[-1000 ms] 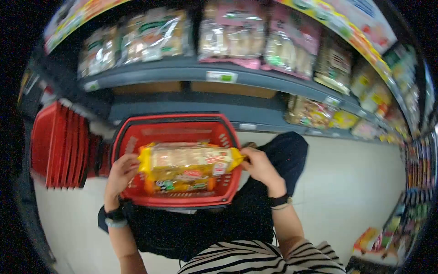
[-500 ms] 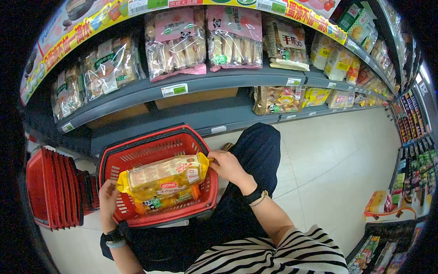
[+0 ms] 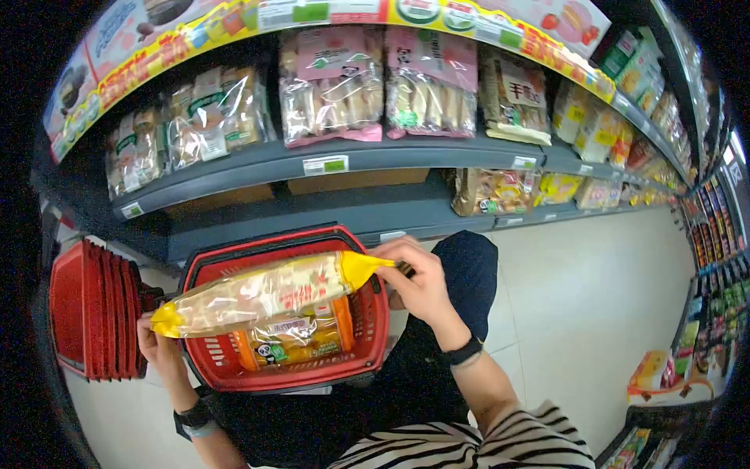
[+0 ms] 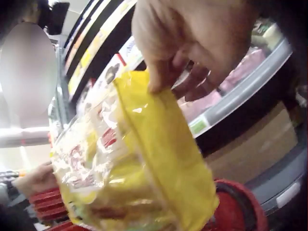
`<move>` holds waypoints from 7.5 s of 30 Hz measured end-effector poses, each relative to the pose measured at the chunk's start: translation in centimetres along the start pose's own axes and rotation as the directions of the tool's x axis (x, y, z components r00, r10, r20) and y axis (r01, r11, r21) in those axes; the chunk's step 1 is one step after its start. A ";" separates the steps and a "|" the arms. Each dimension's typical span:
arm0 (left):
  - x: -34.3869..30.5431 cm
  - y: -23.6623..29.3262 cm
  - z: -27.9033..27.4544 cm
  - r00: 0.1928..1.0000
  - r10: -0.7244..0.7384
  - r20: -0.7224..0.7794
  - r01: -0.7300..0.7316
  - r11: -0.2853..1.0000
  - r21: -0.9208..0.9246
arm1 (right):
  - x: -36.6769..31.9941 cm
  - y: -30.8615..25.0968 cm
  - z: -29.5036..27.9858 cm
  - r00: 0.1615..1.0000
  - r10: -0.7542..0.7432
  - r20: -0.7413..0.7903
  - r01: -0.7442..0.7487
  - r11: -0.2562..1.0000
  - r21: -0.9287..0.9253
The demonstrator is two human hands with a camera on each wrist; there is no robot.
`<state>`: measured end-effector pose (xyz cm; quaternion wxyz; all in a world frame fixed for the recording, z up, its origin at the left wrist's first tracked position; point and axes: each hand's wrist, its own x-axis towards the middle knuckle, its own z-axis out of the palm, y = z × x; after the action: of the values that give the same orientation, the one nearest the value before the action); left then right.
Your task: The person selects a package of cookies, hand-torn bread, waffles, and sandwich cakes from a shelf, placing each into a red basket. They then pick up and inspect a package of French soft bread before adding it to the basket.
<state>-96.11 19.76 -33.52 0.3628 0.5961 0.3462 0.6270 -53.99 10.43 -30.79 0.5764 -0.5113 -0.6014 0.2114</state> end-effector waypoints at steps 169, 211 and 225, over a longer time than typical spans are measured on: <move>-2.1 -4.4 1.7 0.429 -0.883 0.189 0.877 0.357 -0.322 | -2.2 1.4 9.0 0.544 0.782 0.304 -0.784 0.346 0.515; -3.7 -5.4 0.6 0.498 -0.865 -0.059 0.765 0.471 -0.440 | -6.2 6.9 8.6 0.593 0.804 0.050 -0.691 0.475 0.545; -3.8 -6.7 -0.5 0.219 -0.894 0.391 0.791 -0.072 -0.608 | -5.5 8.1 9.3 0.144 0.636 0.758 -0.707 -0.470 0.529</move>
<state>-96.20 19.82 -41.24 0.8433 0.0065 0.3866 0.3733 -60.47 11.96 -42.57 0.4226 -0.3287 0.1241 0.8355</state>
